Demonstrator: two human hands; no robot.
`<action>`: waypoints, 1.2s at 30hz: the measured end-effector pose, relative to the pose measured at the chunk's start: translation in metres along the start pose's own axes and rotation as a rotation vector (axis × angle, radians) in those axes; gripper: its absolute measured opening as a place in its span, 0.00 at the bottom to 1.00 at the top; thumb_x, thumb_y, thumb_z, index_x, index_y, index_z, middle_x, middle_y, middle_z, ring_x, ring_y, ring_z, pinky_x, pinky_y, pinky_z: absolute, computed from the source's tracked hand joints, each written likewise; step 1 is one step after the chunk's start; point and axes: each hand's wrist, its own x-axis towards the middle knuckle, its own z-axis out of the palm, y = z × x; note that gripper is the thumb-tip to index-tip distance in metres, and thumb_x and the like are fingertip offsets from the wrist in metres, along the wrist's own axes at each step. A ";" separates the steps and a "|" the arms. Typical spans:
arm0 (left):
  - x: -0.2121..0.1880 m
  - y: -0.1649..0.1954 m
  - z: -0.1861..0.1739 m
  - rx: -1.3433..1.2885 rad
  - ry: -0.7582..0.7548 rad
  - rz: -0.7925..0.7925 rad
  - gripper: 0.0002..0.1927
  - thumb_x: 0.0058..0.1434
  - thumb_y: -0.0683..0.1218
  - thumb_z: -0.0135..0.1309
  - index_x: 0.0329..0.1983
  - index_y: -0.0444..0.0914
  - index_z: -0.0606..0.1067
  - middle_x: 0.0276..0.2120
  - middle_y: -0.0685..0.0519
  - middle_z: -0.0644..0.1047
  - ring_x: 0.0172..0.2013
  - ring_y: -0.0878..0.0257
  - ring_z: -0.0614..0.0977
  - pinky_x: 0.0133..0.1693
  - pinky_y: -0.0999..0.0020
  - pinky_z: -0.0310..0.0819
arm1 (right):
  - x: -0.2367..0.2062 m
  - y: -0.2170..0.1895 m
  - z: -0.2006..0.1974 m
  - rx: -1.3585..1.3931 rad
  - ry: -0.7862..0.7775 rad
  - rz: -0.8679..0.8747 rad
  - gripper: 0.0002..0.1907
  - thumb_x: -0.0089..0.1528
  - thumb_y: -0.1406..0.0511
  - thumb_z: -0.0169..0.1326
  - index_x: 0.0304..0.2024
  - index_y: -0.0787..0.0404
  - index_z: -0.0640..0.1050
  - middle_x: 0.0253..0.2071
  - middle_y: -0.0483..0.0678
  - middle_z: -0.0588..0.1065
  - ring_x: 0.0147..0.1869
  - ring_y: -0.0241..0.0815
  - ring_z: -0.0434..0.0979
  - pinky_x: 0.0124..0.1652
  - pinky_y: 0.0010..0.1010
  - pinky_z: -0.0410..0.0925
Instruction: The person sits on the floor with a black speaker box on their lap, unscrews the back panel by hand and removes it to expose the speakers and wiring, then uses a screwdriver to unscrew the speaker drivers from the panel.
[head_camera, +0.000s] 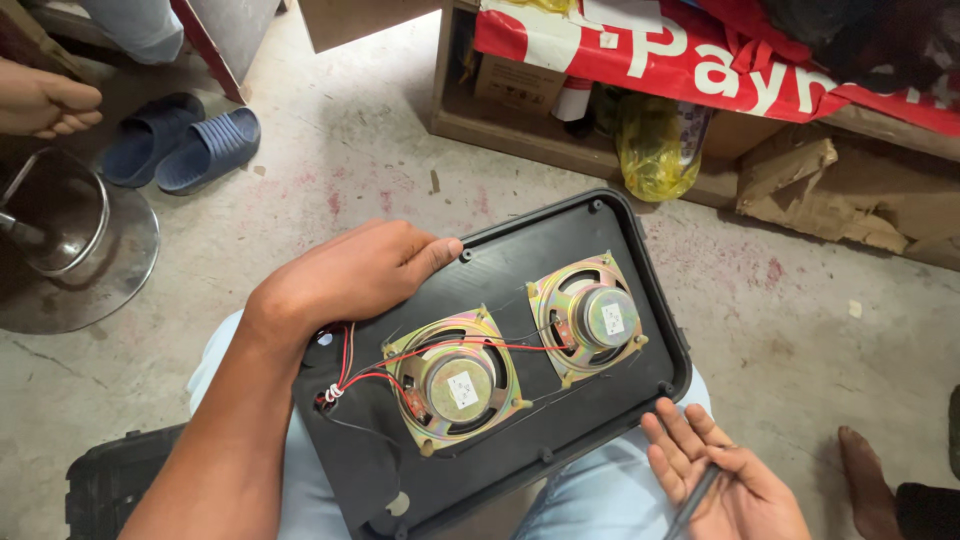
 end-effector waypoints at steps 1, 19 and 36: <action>-0.001 0.001 0.000 0.007 -0.004 -0.019 0.28 0.68 0.60 0.41 0.39 0.32 0.78 0.31 0.36 0.80 0.31 0.42 0.81 0.40 0.51 0.73 | 0.001 -0.003 0.002 0.000 -0.031 -0.009 0.23 0.59 0.71 0.39 0.56 0.71 0.71 0.68 0.67 0.65 0.74 0.69 0.64 0.63 0.59 0.65; -0.003 0.000 0.000 0.011 -0.035 -0.074 0.28 0.68 0.61 0.40 0.38 0.33 0.79 0.31 0.38 0.81 0.32 0.46 0.82 0.40 0.52 0.73 | -0.036 -0.025 -0.083 -0.364 -0.108 -1.030 0.07 0.76 0.59 0.43 0.53 0.53 0.68 0.36 0.45 0.70 0.29 0.34 0.66 0.26 0.27 0.63; -0.004 0.001 -0.001 0.034 -0.022 -0.093 0.28 0.68 0.62 0.41 0.38 0.34 0.79 0.30 0.39 0.80 0.30 0.44 0.80 0.38 0.50 0.73 | -0.004 -0.014 0.013 -0.893 -0.736 -0.908 0.17 0.75 0.62 0.36 0.58 0.64 0.72 0.35 0.61 0.78 0.36 0.53 0.80 0.37 0.47 0.76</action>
